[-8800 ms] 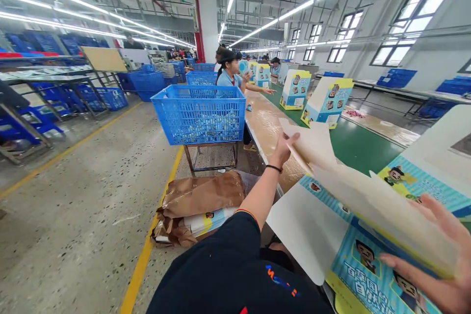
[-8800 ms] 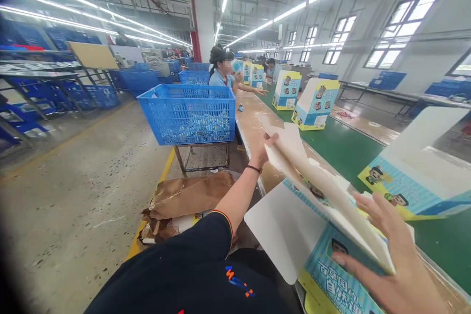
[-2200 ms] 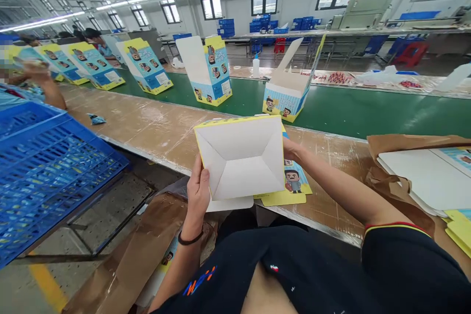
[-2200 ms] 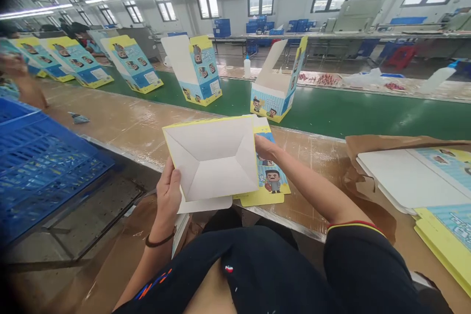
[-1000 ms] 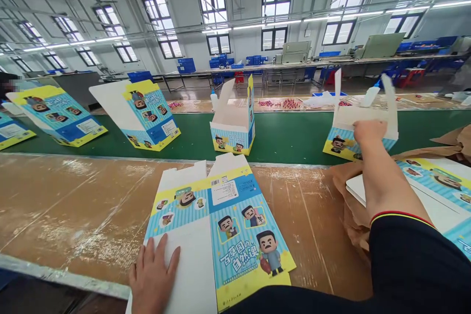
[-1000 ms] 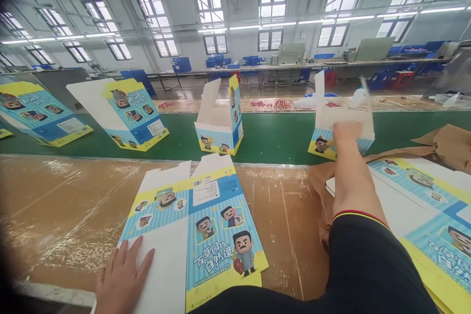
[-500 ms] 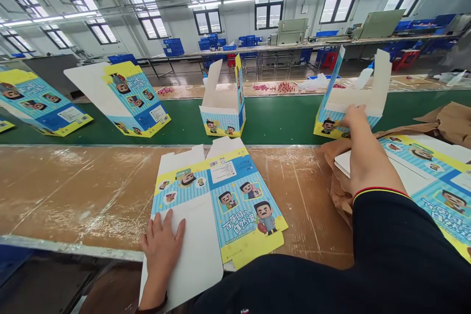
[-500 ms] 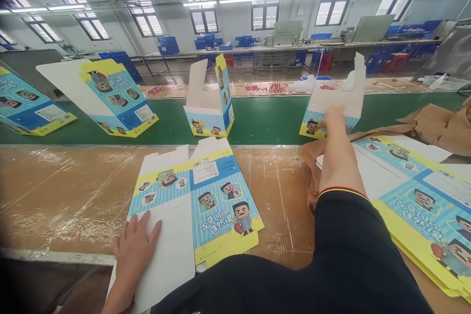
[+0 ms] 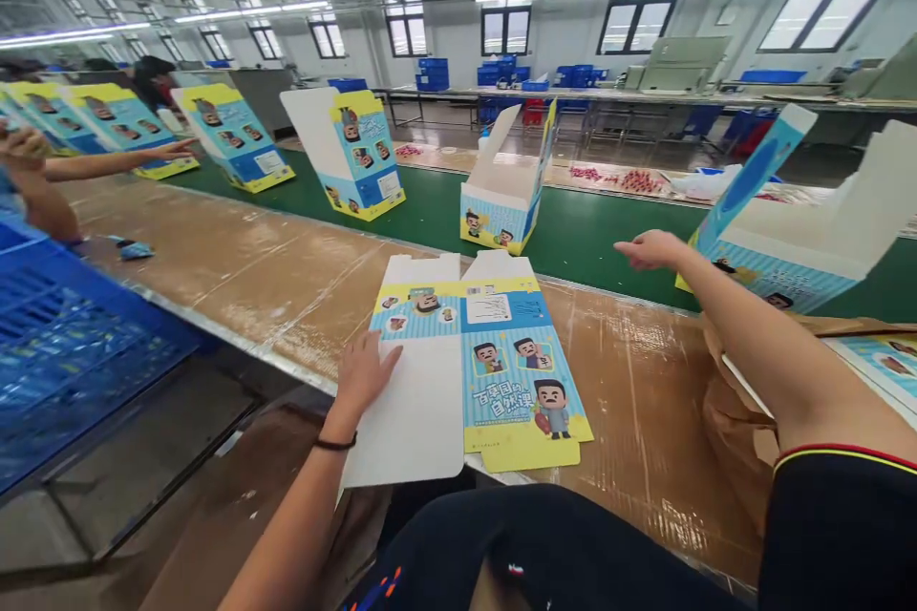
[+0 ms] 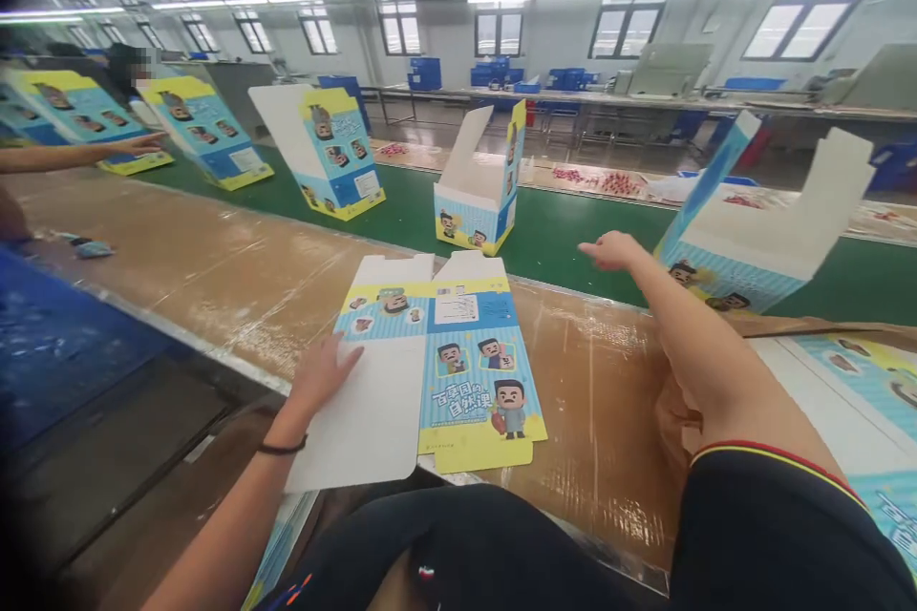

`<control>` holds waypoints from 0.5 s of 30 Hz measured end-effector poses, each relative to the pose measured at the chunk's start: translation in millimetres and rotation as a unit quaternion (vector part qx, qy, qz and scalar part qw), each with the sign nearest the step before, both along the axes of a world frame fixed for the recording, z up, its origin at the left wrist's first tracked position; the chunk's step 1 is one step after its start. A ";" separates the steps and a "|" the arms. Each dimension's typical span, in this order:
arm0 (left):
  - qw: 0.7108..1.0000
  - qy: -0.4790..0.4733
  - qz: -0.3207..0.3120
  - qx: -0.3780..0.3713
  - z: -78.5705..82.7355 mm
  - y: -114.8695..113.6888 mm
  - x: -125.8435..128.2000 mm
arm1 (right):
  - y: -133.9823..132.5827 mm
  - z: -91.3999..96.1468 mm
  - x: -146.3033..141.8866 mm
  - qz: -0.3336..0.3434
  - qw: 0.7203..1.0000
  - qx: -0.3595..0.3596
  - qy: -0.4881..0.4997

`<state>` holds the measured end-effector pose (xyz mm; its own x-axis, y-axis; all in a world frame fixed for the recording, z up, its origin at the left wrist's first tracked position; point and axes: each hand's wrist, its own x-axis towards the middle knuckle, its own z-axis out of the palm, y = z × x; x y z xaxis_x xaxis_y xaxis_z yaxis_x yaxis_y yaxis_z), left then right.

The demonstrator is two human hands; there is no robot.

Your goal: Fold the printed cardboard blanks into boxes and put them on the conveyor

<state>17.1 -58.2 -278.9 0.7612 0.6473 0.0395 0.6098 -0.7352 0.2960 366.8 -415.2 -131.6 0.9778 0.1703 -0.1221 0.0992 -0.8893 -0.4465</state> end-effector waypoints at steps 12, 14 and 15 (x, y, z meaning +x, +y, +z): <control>0.997 -0.048 0.055 0.018 -17.9 -14.1 26.6 | 115.2 -85.6 -66.4 0.035 0.992 0.046 0.108; 0.997 -0.056 0.059 0.012 -17.8 -14.3 27.5 | 116.0 -78.7 -67.4 0.015 0.994 0.074 0.083; 0.996 -0.063 0.061 0.007 -17.4 -14.6 27.9 | 117.3 -74.2 -68.6 0.006 0.993 0.093 0.075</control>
